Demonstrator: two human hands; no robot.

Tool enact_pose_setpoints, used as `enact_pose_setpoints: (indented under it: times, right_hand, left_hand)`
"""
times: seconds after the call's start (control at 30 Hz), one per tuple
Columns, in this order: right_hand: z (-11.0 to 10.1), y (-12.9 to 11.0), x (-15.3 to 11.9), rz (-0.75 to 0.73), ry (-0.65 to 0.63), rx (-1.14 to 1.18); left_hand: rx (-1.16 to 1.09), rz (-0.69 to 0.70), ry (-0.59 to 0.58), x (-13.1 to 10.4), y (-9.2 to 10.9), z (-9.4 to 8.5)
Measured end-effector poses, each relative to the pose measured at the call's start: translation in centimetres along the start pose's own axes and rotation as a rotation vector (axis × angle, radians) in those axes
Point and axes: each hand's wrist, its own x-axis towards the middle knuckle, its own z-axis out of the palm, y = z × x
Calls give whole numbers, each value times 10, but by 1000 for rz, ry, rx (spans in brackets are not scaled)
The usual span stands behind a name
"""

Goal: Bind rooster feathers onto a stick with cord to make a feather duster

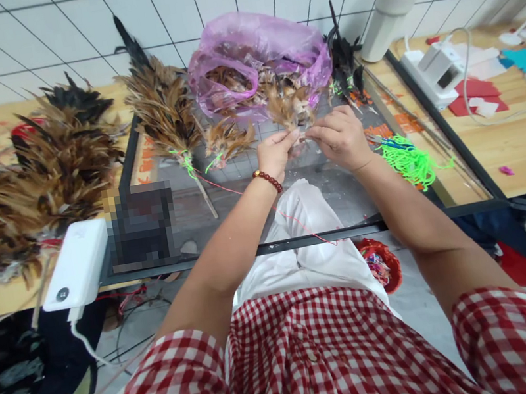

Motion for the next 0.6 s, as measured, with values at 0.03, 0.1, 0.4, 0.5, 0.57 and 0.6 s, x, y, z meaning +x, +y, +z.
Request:
enact_pose_setpoints:
  times: [0.03, 0.1, 0.4, 0.5, 0.57, 0.6]
  right_hand:
    - [0, -1, 0, 5, -2, 25]
    - [-1, -3, 1, 35, -4, 90]
    - [10, -21, 7, 301, -60, 529]
    - [14, -27, 4, 362, -24, 500]
    - [14, -28, 2, 359, 18, 425]
    - [14, -27, 2, 346, 32, 391]
  left_hand:
    - [0, 0, -9, 0, 0, 0]
    - [7, 29, -25, 1, -1, 0]
    - [184, 309, 68, 9, -6, 0]
    - [148, 300, 104, 13, -7, -1]
    - [110, 258, 116, 14, -8, -1]
    - [95, 237, 118, 15, -8, -1]
